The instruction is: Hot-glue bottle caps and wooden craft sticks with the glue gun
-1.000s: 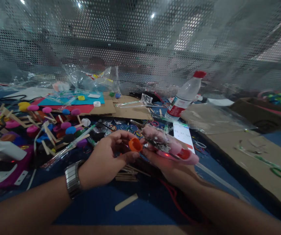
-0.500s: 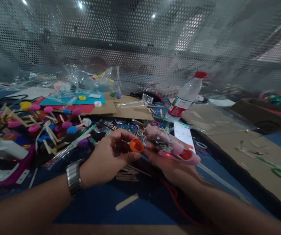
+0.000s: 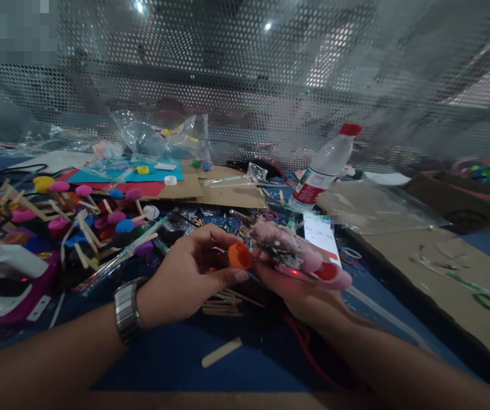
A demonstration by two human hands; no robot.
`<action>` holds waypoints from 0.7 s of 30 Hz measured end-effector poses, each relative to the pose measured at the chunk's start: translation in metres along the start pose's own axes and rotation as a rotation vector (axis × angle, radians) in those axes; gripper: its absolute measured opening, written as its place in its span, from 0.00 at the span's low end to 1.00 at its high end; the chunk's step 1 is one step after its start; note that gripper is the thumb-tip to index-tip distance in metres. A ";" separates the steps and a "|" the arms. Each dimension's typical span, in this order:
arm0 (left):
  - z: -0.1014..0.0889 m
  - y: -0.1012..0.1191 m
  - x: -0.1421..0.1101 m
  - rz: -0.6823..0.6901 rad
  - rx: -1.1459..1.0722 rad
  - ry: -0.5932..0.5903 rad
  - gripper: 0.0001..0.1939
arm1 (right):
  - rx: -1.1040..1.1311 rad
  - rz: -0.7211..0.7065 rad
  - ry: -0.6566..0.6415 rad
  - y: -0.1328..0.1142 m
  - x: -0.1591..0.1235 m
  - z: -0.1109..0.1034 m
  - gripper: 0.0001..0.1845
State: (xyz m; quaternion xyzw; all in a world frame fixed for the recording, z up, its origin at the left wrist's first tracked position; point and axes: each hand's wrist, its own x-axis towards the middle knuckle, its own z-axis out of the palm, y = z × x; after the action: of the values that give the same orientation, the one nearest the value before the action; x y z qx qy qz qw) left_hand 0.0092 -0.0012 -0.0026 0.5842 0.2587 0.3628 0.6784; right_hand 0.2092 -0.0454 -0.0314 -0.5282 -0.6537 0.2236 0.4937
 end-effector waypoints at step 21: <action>-0.001 -0.001 0.001 -0.006 0.053 0.038 0.17 | -0.013 0.072 0.012 -0.008 -0.003 -0.003 0.21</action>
State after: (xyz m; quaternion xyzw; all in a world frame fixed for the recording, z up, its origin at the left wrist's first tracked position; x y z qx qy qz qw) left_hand 0.0096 0.0004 -0.0037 0.5944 0.2826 0.3648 0.6586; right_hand 0.2083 -0.0518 -0.0246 -0.5562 -0.6326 0.2338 0.4856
